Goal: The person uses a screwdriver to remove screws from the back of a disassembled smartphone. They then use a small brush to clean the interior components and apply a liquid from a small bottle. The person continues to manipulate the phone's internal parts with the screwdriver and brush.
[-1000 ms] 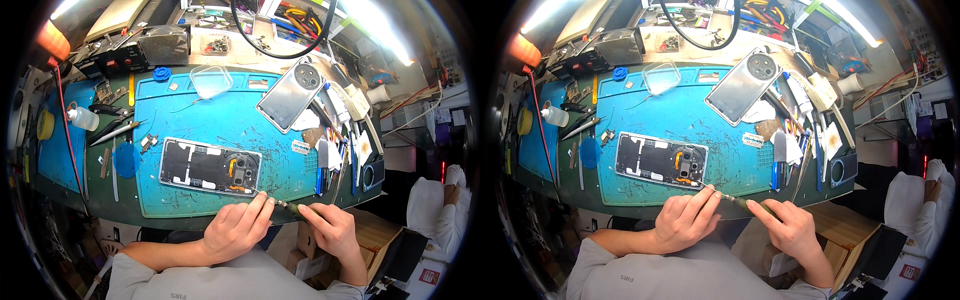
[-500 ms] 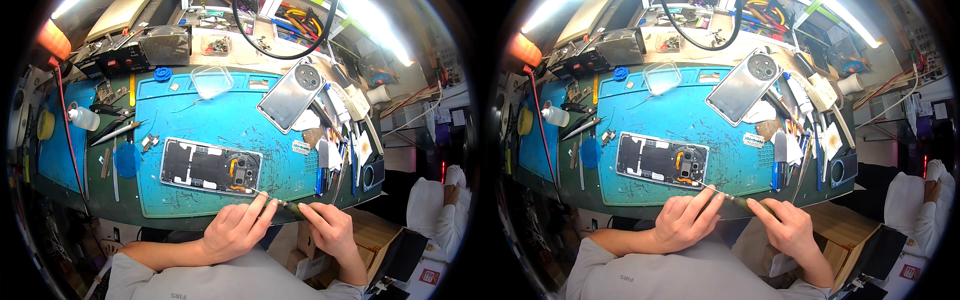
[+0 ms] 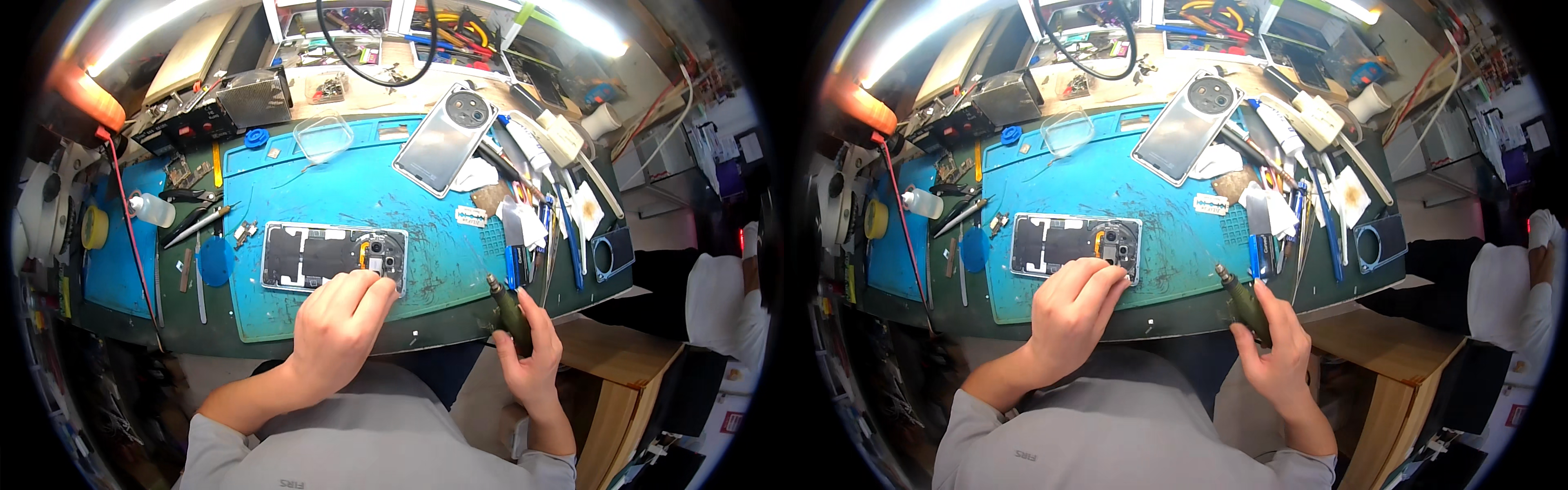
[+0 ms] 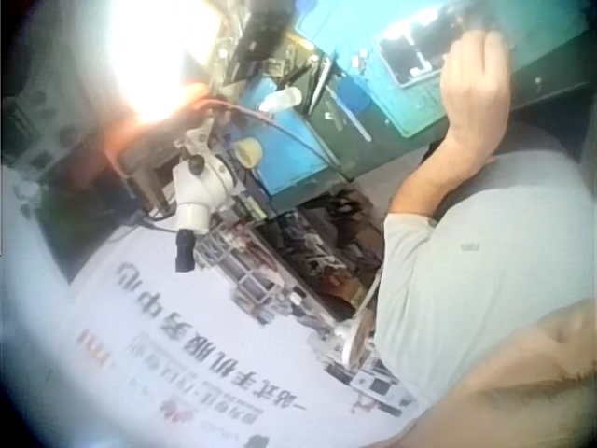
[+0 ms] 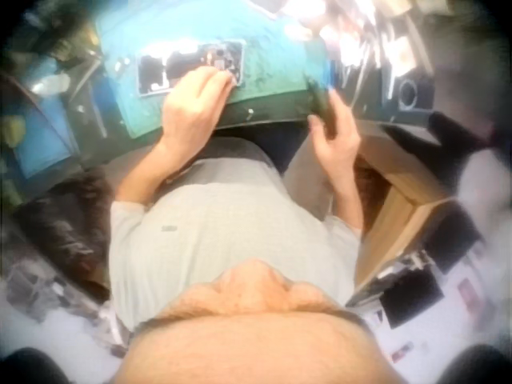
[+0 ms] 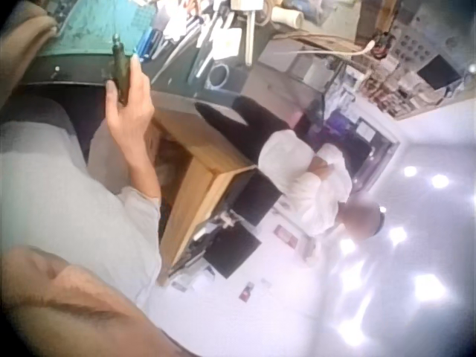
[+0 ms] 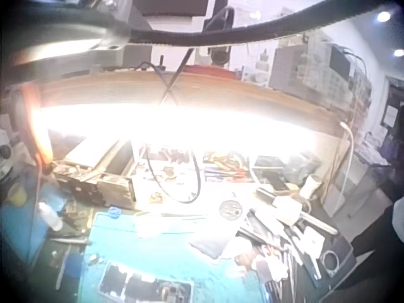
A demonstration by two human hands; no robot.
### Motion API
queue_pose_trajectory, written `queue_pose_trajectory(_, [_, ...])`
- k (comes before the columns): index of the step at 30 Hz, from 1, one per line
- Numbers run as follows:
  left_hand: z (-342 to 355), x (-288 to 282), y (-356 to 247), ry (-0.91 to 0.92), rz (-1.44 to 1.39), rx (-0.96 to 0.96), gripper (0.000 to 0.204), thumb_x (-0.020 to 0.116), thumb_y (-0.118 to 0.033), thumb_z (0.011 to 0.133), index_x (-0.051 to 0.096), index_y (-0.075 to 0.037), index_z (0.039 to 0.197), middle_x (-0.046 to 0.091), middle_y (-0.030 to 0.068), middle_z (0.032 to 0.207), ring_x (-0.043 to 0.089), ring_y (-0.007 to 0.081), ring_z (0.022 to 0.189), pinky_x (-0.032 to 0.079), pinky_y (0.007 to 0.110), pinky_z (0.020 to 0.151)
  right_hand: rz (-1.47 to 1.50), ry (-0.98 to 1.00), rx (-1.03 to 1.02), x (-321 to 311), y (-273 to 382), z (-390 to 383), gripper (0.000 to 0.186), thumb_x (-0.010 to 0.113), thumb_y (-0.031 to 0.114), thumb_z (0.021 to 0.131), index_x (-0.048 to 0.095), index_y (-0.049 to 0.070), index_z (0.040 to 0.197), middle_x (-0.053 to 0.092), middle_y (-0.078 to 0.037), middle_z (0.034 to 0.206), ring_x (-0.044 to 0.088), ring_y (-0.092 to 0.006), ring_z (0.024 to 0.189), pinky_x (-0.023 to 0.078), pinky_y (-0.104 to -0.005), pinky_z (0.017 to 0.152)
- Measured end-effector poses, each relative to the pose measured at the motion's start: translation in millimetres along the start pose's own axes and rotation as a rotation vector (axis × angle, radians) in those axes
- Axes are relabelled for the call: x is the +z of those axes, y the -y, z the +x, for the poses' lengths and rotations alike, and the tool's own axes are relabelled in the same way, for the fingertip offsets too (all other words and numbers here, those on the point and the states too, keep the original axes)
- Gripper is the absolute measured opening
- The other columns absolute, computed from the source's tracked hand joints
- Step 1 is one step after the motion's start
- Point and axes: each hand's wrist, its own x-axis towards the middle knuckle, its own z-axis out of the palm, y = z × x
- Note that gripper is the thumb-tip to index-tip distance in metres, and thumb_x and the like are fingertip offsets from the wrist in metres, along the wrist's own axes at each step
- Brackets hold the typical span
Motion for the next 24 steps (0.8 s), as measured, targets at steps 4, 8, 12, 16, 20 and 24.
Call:
queue_pose_trajectory(4, [3.8,-0.5,-3.6,0.035,0.125,0.070,0.019,0.079,-0.012,0.087,0.068,-0.005,0.100,0.063,0.0050,0.089,0.065,0.0201,0.075,0.051,0.034,0.063,0.082,-0.097,0.123,10.2,-1.7,-5.0,0.058,0.079,0.001,0.091,0.061,-0.001,0.146,0.071,-0.018,0.108,0.072,-0.0317,0.090,0.058,-0.0375,0.080])
queue_pose_trajectory(8, [10.6,-5.7,-9.8,0.142,0.190,0.039,0.014,0.081,-0.006,0.088,0.071,-0.004,0.098,0.068,0.0066,0.090,0.069,0.0245,0.078,0.054,0.036,0.066,0.090,-0.122,0.121,11.9,0.3,-1.8,0.055,0.078,0.004,0.094,0.061,0.001,0.146,0.071,-0.017,0.106,0.072,-0.0321,0.089,0.058,-0.0385,0.080])
queue_pose_trajectory(12, [9.9,-1.4,-10.9,0.142,0.274,0.085,0.013,0.080,-0.008,0.089,0.069,-0.006,0.096,0.066,0.0053,0.088,0.069,0.0232,0.078,0.055,0.035,0.066,0.094,-0.155,0.100,13.4,-3.3,-2.7,0.056,0.078,0.005,0.094,0.061,0.004,0.147,0.071,-0.014,0.103,0.071,-0.0300,0.086,0.057,-0.0380,0.076])
queue_pose_trajectory(16, [10.8,0.4,-9.6,0.150,0.320,0.127,0.014,0.079,-0.007,0.090,0.066,-0.007,0.095,0.063,0.0047,0.087,0.069,0.0226,0.078,0.055,0.035,0.067,0.083,-0.169,0.088,11.6,-2.3,-2.3,0.056,0.078,0.006,0.094,0.061,0.006,0.147,0.070,-0.012,0.101,0.070,-0.0286,0.083,0.056,-0.0376,0.073])
queue_pose_trajectory(20, [12.0,3.8,-4.2,0.154,0.334,0.164,0.016,0.079,-0.007,0.090,0.064,-0.007,0.095,0.062,0.0051,0.087,0.068,0.0233,0.078,0.055,0.036,0.067,0.095,-0.180,0.067,13.8,-2.9,-2.5,0.055,0.077,0.007,0.095,0.061,0.006,0.148,0.070,-0.012,0.102,0.071,-0.0289,0.083,0.056,-0.0381,0.073])
queue_pose_trajectory(24, [12.6,9.0,0.4,0.141,0.344,0.201,0.018,0.079,-0.007,0.090,0.062,-0.007,0.097,0.061,0.0067,0.088,0.066,0.0250,0.077,0.054,0.037,0.067,0.137,-0.181,0.097,12.9,6.6,-0.9,0.055,0.076,0.008,0.096,0.060,0.005,0.148,0.072,-0.013,0.106,0.072,-0.0279,0.089,0.057,-0.0386,0.078])
